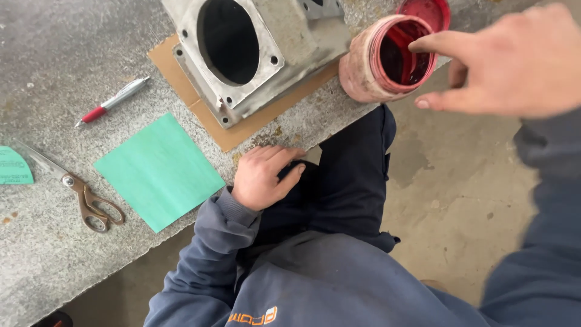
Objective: Cutting a green gasket to size and applying red sealant paste to an engine component housing.
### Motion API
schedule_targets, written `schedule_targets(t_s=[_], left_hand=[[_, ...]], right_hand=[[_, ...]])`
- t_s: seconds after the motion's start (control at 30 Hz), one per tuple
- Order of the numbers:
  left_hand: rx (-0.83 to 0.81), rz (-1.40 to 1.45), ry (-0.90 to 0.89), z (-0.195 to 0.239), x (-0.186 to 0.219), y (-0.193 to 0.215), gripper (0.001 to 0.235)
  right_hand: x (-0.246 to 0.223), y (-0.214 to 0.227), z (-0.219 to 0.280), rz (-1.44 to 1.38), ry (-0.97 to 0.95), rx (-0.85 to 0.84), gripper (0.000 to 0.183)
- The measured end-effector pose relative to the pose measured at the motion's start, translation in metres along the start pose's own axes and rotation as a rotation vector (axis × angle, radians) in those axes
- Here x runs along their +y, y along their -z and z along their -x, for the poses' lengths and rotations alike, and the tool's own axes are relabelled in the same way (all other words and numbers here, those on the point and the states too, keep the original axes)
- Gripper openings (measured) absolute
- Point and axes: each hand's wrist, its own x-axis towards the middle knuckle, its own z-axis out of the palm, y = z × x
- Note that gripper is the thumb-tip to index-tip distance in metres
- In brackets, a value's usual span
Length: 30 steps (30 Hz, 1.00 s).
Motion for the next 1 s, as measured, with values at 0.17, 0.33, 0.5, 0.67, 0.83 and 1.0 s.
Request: schedule_targets(t_s=[0.17, 0.33, 0.5, 0.67, 0.83, 1.0], left_hand=[[0.063, -0.017, 0.026, 0.002, -0.001, -0.004, 0.023], [0.059, 0.019, -0.031, 0.003, -0.004, 0.000, 0.022], [0.036, 0.005, -0.024, 0.009, -0.010, -0.007, 0.020], [0.065, 0.020, -0.047, 0.006, -0.010, -0.006, 0.027], [0.044, 0.023, -0.046, 0.006, -0.010, -0.006, 0.023], [0.041, 0.003, -0.046, 0.008, -0.014, -0.010, 0.024]], right_hand=[[-0.077, -0.055, 0.015, -1.079, 0.138, 0.712, 0.075], [-0.166, -0.072, -0.038, -1.237, 0.243, 1.126, 0.091], [-0.180, -0.057, -0.066, -1.051, 0.193, 1.253, 0.088], [-0.182, -0.058, -0.078, -0.913, 0.185, 1.290, 0.082], [-0.186, -0.065, -0.078, -0.840, 0.187, 1.352, 0.080], [-0.186, -0.057, -0.083, -0.826, 0.178, 1.342, 0.078]])
